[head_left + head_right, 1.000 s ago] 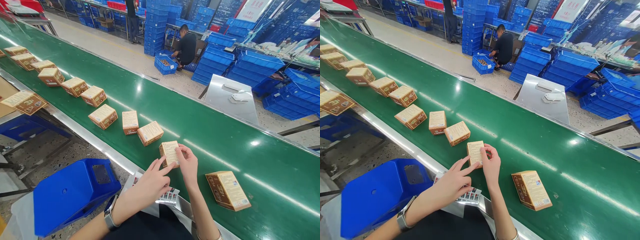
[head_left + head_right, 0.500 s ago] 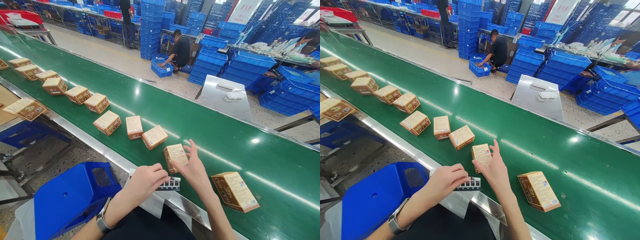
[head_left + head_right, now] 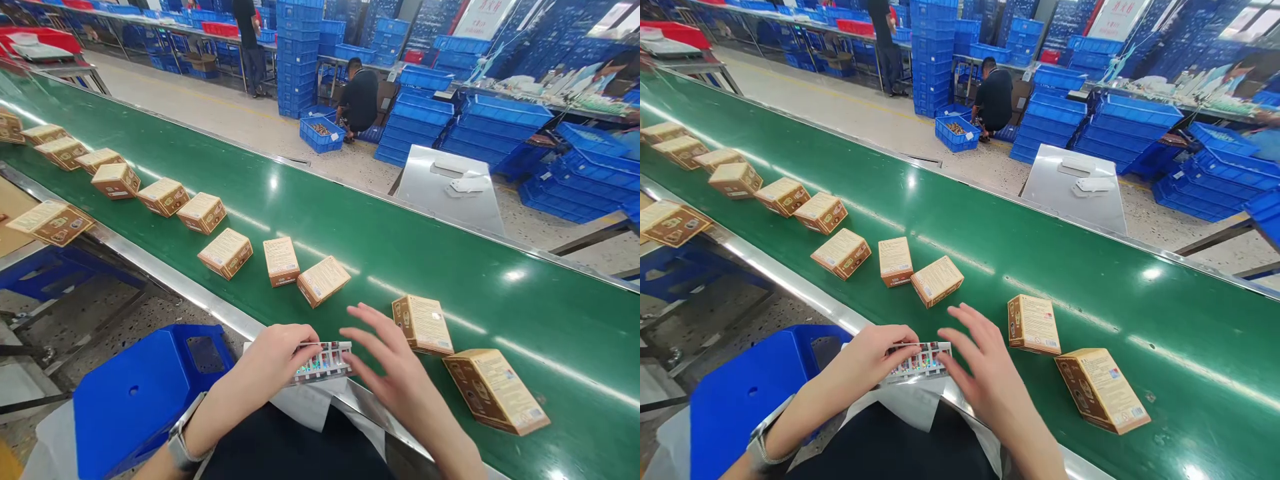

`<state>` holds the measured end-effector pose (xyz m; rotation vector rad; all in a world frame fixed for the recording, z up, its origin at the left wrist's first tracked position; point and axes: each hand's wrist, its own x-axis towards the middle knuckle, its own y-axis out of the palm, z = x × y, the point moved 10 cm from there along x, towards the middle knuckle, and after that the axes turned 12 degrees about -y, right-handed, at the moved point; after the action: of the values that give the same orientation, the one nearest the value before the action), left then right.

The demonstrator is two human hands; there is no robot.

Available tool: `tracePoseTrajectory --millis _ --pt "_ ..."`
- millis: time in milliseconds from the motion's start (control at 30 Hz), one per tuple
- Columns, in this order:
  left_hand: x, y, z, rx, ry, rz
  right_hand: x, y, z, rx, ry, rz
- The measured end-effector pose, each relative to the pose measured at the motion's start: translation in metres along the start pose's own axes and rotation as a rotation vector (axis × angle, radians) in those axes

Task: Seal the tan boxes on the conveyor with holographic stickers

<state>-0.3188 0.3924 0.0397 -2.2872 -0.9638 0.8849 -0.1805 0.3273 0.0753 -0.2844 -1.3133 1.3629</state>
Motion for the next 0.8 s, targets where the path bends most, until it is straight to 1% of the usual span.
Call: tracePoseTrajectory --millis 33,100,200,267,300,333,367,400,467,500,533,567,633,700,800 --pt "0.000 0.000 -0.003 0.015 0.012 -0.001 0.005 0.001 0.014 -0.006 -0.058 0.012" --pt "0.000 0.002 -0.007 0.040 0.034 0.003 0.011 0.000 0.027 -0.073 -0.103 -0.002" --pt "0.001 0.006 -0.011 0.073 0.045 0.002 0.011 -0.001 0.032 -0.127 -0.125 -0.007" --pt "0.003 0.007 -0.010 0.069 0.026 -0.010 0.006 -0.001 0.031 -0.086 -0.132 -0.014" --pt "0.005 0.006 -0.008 0.060 0.010 -0.018 0.003 0.000 0.026 -0.026 -0.113 -0.031" --pt "0.007 0.005 -0.005 0.050 -0.004 -0.025 -0.001 0.000 0.017 0.059 -0.058 -0.060" --pt "0.009 0.004 -0.003 0.044 -0.011 -0.035 -0.006 0.002 0.002 0.161 0.045 -0.110" --pt "0.012 0.003 -0.002 0.044 -0.003 -0.043 -0.015 0.005 -0.020 0.268 0.192 -0.182" --pt "0.019 0.002 -0.004 0.075 0.081 -0.056 -0.039 0.020 -0.068 0.468 0.549 -0.345" --pt "0.022 0.003 -0.007 0.106 0.146 -0.063 -0.051 0.031 -0.089 0.557 0.703 -0.416" --pt "0.026 0.005 -0.011 0.146 0.214 -0.072 -0.058 0.042 -0.105 0.635 0.812 -0.473" --pt "0.029 0.008 -0.015 0.194 0.277 -0.080 -0.060 0.052 -0.118 0.701 0.872 -0.518" --pt "0.037 0.019 -0.023 0.293 0.379 -0.087 -0.054 0.063 -0.138 0.794 0.901 -0.582" --pt "0.041 0.033 -0.031 0.368 0.463 -0.078 -0.043 0.065 -0.153 0.838 0.888 -0.621" --pt "0.043 0.052 -0.042 0.415 0.532 -0.065 -0.032 0.061 -0.166 0.872 0.874 -0.618"
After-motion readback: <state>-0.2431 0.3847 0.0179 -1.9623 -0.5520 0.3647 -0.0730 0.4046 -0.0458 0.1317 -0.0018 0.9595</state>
